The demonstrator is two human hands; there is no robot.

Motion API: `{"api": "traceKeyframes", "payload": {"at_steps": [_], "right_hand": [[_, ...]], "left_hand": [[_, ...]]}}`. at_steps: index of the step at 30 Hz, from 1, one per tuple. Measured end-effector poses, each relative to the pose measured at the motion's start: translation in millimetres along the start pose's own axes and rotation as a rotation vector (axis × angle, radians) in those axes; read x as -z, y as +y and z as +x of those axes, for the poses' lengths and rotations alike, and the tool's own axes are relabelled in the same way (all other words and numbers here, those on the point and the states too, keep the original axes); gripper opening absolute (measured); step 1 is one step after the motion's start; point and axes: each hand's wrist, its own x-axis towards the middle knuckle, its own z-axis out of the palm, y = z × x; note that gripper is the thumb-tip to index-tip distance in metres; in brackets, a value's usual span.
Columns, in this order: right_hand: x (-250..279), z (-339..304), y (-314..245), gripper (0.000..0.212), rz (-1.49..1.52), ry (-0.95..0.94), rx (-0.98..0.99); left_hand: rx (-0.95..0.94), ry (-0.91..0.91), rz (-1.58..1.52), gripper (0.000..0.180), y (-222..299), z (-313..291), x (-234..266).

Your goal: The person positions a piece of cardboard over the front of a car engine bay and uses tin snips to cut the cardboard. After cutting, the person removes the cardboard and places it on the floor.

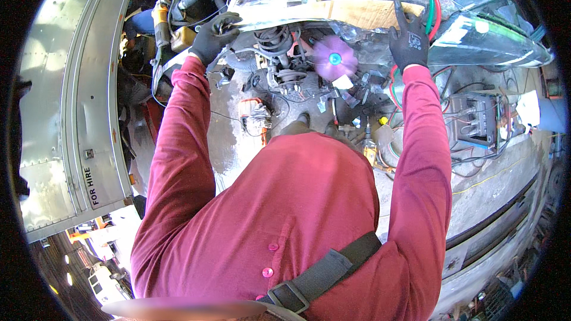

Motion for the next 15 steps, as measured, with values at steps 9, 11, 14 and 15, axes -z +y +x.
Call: {"api": "traceKeyframes", "payload": {"at_steps": [9, 11, 14, 15], "right_hand": [[2.3, -0.7, 1.8, 0.079, 0.055, 0.018, 0.032], [2.4, -1.0, 1.8, 0.078, 0.030, 0.031, 0.036], [1.4, -1.4, 3.1, 0.076, 0.050, 0.030, 0.031], [0.6, -1.3, 4.0, 0.076, 0.072, 0.047, 0.044]], "left_hand": [[0.026, 0.059, -0.076, 0.033, -1.4, -4.7, -5.6], [0.051, 0.100, -0.060, 0.030, -2.0, -7.7, -8.4], [0.083, 0.164, -0.042, 0.025, -4.4, -11.0, -12.9], [0.096, 0.180, -0.059, 0.025, -5.6, -12.1, -13.4]]}}
